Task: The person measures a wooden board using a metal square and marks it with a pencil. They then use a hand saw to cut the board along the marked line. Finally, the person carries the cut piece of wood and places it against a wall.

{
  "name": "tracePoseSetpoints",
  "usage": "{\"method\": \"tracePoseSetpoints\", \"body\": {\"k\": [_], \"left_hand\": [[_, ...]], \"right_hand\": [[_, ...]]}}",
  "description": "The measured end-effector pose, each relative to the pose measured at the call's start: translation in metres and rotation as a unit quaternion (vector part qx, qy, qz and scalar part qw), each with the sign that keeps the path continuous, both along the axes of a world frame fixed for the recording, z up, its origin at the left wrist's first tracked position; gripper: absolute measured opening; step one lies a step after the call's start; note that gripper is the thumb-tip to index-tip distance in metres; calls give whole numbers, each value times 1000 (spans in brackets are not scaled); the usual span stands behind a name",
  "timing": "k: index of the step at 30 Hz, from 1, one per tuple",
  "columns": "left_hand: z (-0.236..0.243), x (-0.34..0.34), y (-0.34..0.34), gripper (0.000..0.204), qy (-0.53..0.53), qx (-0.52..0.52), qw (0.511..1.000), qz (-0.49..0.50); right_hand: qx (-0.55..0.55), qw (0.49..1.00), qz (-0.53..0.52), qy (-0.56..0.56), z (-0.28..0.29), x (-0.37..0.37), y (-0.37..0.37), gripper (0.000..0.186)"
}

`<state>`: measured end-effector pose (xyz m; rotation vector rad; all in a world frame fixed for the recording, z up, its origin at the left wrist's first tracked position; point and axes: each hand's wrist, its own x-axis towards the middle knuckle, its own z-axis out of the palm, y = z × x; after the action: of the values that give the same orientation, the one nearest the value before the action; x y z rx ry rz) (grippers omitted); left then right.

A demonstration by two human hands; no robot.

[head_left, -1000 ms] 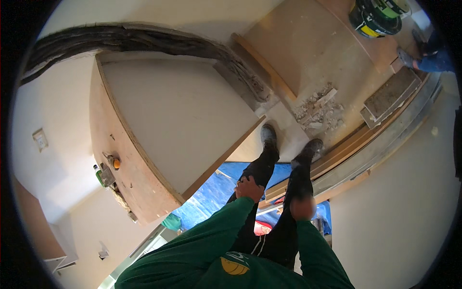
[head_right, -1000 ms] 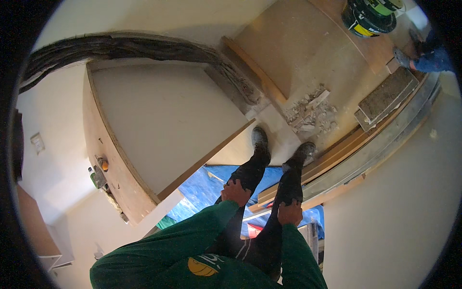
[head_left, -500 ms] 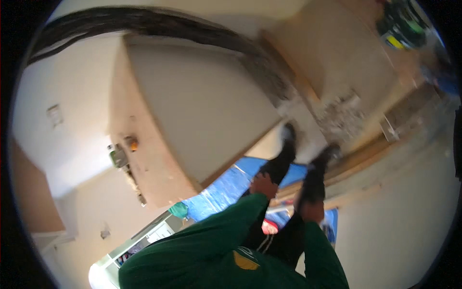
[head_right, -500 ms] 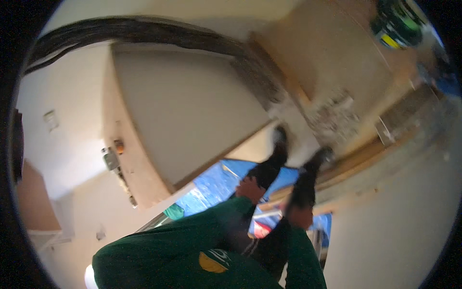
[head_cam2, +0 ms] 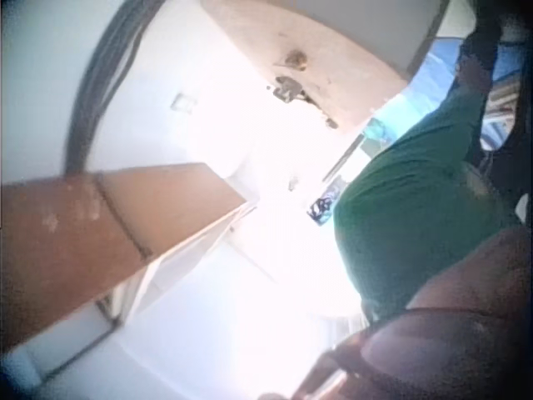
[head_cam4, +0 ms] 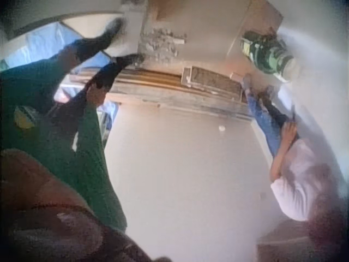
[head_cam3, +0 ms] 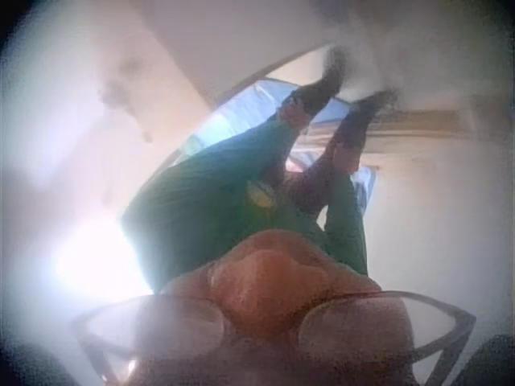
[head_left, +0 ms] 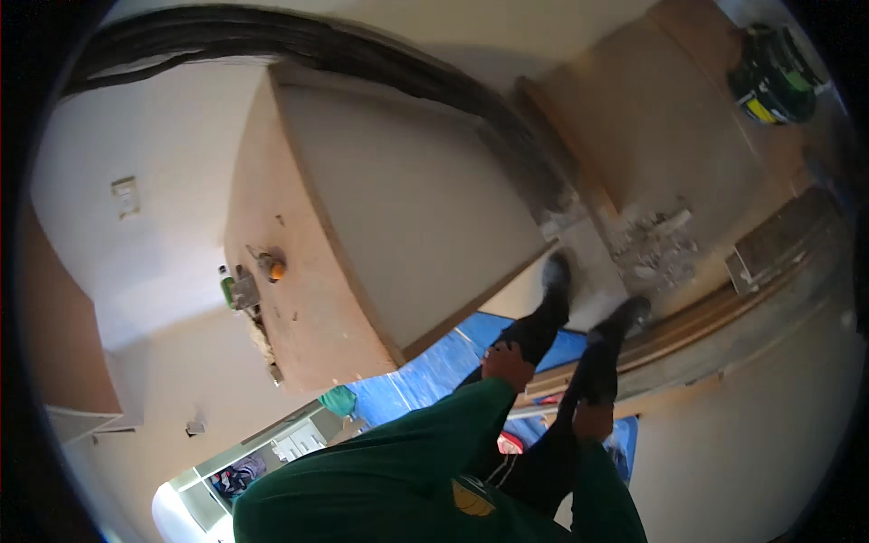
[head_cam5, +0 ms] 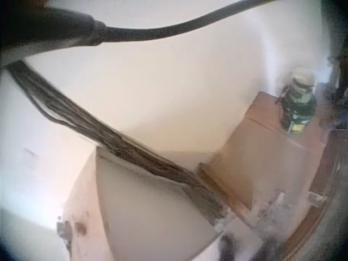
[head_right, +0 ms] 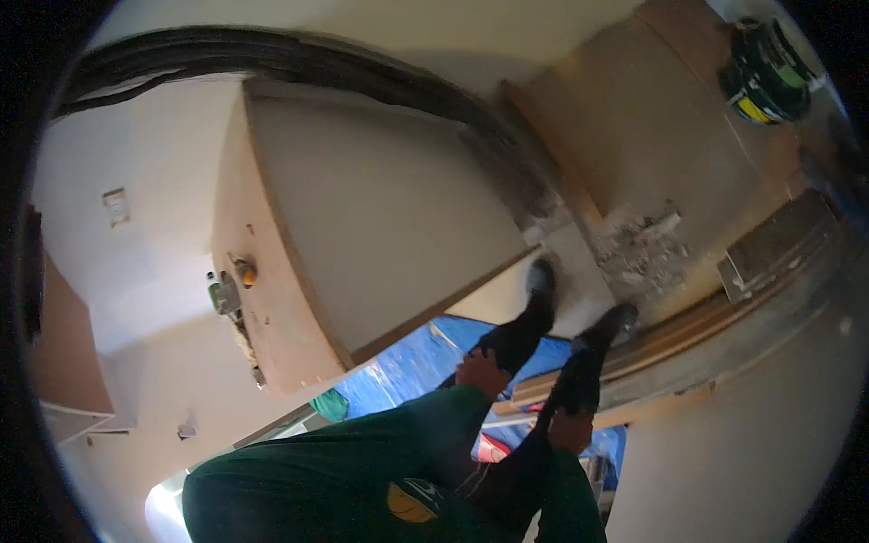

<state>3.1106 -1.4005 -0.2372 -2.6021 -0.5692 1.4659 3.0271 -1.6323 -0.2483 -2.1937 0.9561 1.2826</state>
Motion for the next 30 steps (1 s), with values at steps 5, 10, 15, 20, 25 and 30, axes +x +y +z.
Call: {"method": "tracePoseSetpoints", "body": {"k": [5,10,15,20,25,30], "left_hand": [[0,8,0,66,0,-8,1000,-2],[-6,10,0,74,24,-5,999,-26],[2,16,3,72,26,-30,999,-7],[0,17,4,70,35,-30,999,-14],[-1,21,0,68,46,-18,998,-29],[-9,14,0,66,40,-3,997,-62]], "right_hand": [[7,1000,-5,-19,-1,0,-2,65],[2,999,47,5,-9,-8,-6,71],[14,999,26,32,5,16,-5,70],[11,999,31,31,4,16,-2,69],[-10,999,39,-31,-6,-2,-2,66],[42,998,-30,-28,5,8,-13,68]]}}
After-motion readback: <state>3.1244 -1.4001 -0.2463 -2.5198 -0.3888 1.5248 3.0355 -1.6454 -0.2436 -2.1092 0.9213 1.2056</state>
